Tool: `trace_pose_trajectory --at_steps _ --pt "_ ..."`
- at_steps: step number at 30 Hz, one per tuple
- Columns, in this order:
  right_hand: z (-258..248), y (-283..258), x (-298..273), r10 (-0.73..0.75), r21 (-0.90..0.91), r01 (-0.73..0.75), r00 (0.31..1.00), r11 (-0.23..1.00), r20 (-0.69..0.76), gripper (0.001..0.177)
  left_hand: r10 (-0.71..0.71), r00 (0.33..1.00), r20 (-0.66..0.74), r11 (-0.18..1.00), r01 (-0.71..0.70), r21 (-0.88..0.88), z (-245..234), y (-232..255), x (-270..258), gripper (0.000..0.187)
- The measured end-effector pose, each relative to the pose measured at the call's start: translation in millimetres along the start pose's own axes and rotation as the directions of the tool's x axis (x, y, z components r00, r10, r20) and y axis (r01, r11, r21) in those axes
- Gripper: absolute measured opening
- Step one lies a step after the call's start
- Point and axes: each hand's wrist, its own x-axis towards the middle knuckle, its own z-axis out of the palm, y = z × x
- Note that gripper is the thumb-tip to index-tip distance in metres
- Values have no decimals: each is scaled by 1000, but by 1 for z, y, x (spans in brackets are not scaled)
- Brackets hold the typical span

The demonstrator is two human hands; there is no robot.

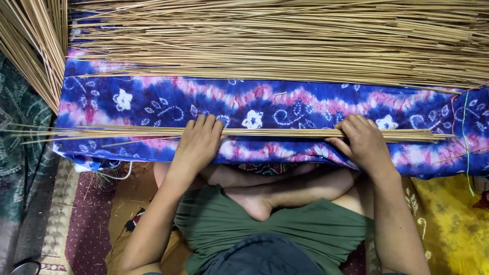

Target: The person aligns thin bamboo sticks horizontally on a cloth surface.

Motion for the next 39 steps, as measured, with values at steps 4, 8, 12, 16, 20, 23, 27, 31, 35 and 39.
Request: trace_pose_trajectory --at_steps 4,8,12,16,20,23,27,31,35,39 --pt "-6 -1 1 -13 24 13 1000 1000 18 33 7 999 -37 1000 -6 26 4 -2 0 24" --pt "-13 -1 6 -29 35 27 998 999 63 37 18 998 -59 999 -20 -26 -9 -5 2 24" --pt "-14 13 11 -80 36 75 986 997 144 36 22 995 -99 993 -33 -113 -24 -14 5 23" --pt "-38 6 28 -57 -9 60 982 998 183 26 17 990 -138 991 -34 -126 -41 -19 13 26" --pt "-56 -1 45 -14 -43 17 997 999 81 30 -10 949 -315 999 -4 -45 -61 -19 27 25" --pt "-65 -5 57 -18 -42 18 1000 999 -5 27 17 915 -403 999 3 48 -67 -25 37 24" --pt "-56 1 67 1 -52 0 1000 999 5 32 8 907 -420 998 19 59 -55 -34 49 31" --pt "-36 14 68 14 -44 -13 999 999 37 34 -17 946 -325 996 -14 -91 -34 -38 47 26" --pt "-21 23 58 6 77 -12 997 997 79 34 5 991 -132 970 -36 -239 -16 -41 40 29" --pt "-5 33 40 -13 133 16 1000 991 -22 35 2 981 -196 947 -65 -315 -10 -35 29 32"
